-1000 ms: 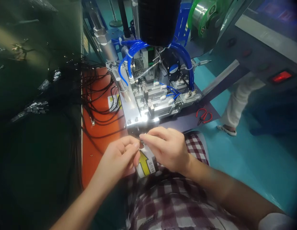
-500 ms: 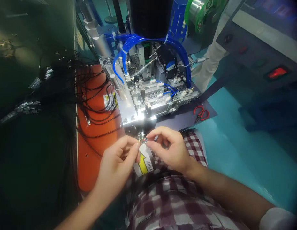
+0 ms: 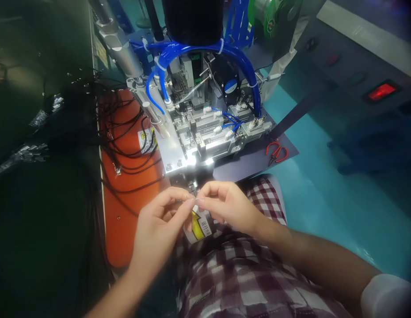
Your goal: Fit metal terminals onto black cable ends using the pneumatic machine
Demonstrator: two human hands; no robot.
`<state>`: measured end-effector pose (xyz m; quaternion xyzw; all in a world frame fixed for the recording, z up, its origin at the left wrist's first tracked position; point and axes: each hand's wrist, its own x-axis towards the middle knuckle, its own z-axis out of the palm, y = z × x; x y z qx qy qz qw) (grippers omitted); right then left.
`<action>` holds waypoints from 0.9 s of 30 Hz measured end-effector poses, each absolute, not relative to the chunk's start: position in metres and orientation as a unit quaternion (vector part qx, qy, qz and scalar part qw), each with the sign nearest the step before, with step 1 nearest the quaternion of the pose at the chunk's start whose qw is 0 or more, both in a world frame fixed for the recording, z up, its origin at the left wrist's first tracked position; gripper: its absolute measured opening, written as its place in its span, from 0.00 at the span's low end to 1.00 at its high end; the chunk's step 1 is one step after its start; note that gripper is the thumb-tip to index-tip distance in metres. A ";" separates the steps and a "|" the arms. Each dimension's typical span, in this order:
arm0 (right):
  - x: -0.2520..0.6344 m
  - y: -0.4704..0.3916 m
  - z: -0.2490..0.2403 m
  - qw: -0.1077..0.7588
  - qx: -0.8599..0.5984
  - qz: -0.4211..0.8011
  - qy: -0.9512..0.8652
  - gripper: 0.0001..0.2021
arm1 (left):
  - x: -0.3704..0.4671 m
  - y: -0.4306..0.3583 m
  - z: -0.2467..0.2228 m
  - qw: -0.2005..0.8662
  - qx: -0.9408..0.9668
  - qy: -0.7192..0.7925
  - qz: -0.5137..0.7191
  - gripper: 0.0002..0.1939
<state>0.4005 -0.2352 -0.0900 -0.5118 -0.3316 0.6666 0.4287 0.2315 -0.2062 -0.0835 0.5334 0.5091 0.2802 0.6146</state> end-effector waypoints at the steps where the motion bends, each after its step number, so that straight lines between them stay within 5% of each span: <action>1: 0.399 -0.237 -0.090 0.429 -0.521 0.656 -0.339 0.08 | 0.232 -0.206 -0.084 0.631 0.510 0.514 0.278 0.12; 10: 0.377 -0.251 -0.099 0.488 -0.550 0.235 -0.636 0.11 | 0.238 -0.207 -0.077 0.704 0.367 0.523 0.310 0.14; 16: 0.392 -0.241 -0.094 0.436 -0.601 0.323 -0.587 0.04 | 0.237 -0.204 -0.077 0.725 0.352 0.524 0.275 0.14; 24: 0.387 -0.236 -0.096 0.469 -0.576 0.480 -0.468 0.07 | 0.236 -0.201 -0.080 0.716 0.373 0.538 0.243 0.14; 27: 0.380 -0.239 -0.100 0.484 -0.581 0.418 -0.504 0.08 | 0.237 -0.201 -0.078 0.727 0.352 0.534 0.248 0.13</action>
